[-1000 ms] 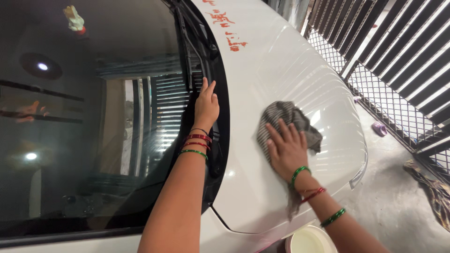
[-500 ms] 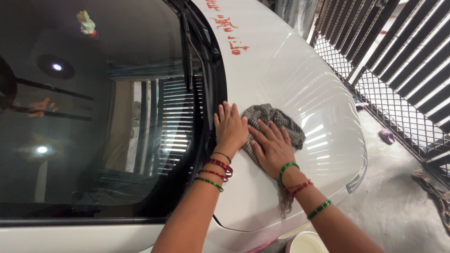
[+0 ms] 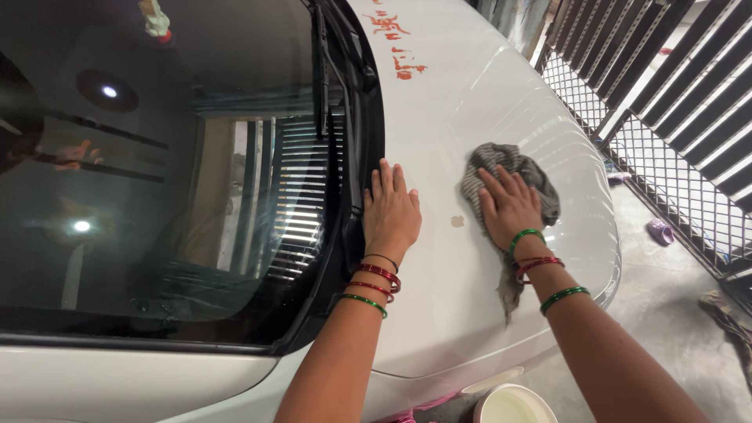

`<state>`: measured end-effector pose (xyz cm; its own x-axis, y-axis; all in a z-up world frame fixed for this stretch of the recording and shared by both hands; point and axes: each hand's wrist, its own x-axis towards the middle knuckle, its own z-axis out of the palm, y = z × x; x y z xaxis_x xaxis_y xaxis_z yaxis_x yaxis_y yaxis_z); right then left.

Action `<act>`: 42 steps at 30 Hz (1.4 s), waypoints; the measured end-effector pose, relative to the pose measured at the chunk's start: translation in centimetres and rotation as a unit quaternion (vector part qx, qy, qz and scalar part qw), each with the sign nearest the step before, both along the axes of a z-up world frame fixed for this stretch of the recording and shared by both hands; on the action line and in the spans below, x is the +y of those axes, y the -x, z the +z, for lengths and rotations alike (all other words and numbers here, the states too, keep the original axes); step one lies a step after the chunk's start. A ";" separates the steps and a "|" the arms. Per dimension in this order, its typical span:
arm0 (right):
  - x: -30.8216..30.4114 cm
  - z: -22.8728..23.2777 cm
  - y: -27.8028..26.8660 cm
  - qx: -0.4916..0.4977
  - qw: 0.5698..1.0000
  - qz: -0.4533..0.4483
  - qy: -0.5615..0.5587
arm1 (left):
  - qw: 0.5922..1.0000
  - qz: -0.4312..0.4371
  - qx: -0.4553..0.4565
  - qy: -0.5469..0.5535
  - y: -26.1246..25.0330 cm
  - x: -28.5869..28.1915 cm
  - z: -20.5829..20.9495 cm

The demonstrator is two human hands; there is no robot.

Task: The person wipes the exterior of a white car with a cloth, starting at the side mirror and moving along the door, window trim, and hood. The person uses a striped cloth and a bucket of water is visible nearby.

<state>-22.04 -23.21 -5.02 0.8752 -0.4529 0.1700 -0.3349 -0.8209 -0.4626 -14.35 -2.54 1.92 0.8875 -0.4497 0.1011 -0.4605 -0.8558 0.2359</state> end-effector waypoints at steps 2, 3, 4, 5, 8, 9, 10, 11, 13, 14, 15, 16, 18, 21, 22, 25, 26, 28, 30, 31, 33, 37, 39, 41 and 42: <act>-1.3 -0.7 0.2 0.007 1.000 -0.021 -0.012 | 1.000 0.007 -0.007 -0.013 0.1 -0.1 0.1; -1.9 -1.1 0.4 0.010 0.999 -0.032 -0.019 | 1.000 0.008 -0.008 -0.016 0.1 -0.2 0.2; -2.5 -1.4 0.7 0.011 0.999 -0.040 -0.023 | 1.000 0.009 -0.010 -0.020 0.1 -0.3 0.2; -3.0 -1.8 1.0 0.012 0.998 -0.048 -0.028 | 1.000 0.012 -0.010 -0.023 0.1 -0.3 0.3; -4.3 -2.9 2.3 0.013 0.997 -0.072 -0.039 | 0.999 0.017 -0.011 -0.026 0.0 -0.4 0.2; -4.5 -3.3 2.7 0.013 0.996 -0.080 -0.043 | 0.999 0.018 -0.011 -0.025 -0.1 -0.4 0.1; -4.6 -3.7 3.2 0.012 0.995 -0.092 -0.039 | 0.999 0.018 -0.012 -0.023 -0.1 -0.5 0.0; -4.6 -4.2 3.7 0.010 0.994 -0.104 -0.036 | 0.999 0.018 -0.013 -0.024 -0.1 -0.5 -0.1; -4.3 -4.9 4.5 0.010 0.992 -0.120 -0.027 | 0.999 0.018 -0.016 -0.024 -0.2 -0.6 -0.2; -3.9 -5.2 5.0 0.011 0.992 -0.124 -0.023 | 0.999 0.018 -0.018 -0.024 -0.2 -0.6 -0.3; -3.5 -5.5 5.5 0.013 0.992 -0.128 -0.018 | 0.999 0.018 -0.021 -0.025 -0.3 -0.7 -0.5; -2.8 -5.7 6.1 0.007 0.993 -0.117 -0.005 | 0.999 0.018 -0.023 -0.025 -0.3 -0.6 -0.6; -1.2 -5.6 7.2 -0.006 0.995 -0.094 0.023 | 0.999 0.019 -0.022 -0.024 -0.3 -0.7 -0.6; 2.8 -5.0 8.8 -0.049 0.995 -0.076 0.048 | 0.999 0.022 -0.020 -0.020 -0.5 -0.9 -0.6; 4.1 -4.5 9.2 -0.060 0.995 -0.058 0.055 | 0.999 0.024 -0.018 -0.020 -0.4 -0.8 -0.6; 8.0 -2.7 10.1 -0.085 0.993 -0.007 0.077 | 0.999 0.019 -0.027 -0.012 -0.2 -0.6 -0.6; 9.1 -2.0 10.2 -0.090 0.992 0.006 0.086 | 0.999 0.020 -0.029 -0.009 -0.2 -0.6 -0.6; 10.9 -0.6 10.1 -0.095 0.991 0.030 0.090 | 0.999 0.021 -0.032 -0.004 -0.1 -0.6 -0.5; 12.0 0.6 9.9 -0.095 0.991 0.054 0.080 | 0.999 0.023 -0.037 -0.007 0.0 -0.6 -0.4; 11.9 1.2 9.9 -0.090 0.991 0.060 0.074 | 0.999 0.024 -0.040 -0.008 0.0 -0.6 -0.4; 11.6 2.0 9.3 -0.082 0.992 0.075 0.060 | 0.999 0.025 -0.036 -0.007 0.1 -0.6 -0.2; 9.6 2.6 7.5 -0.063 0.994 0.088 0.036 | 0.999 0.025 -0.034 -0.001 0.3 -0.5 -0.1; 8.3 2.4 6.7 -0.054 0.994 0.086 0.038 | 0.999 0.025 -0.032 -0.003 0.3 -0.5 -0.2; 6.9 1.9 5.7 -0.039 0.997 0.068 0.024 | 0.999 0.027 -0.029 -0.002 0.2 -0.5 -0.2; 6.1 1.6 5.3 -0.032 0.998 0.059 0.017 | 0.999 0.027 -0.026 0.000 0.1 -0.5 -0.2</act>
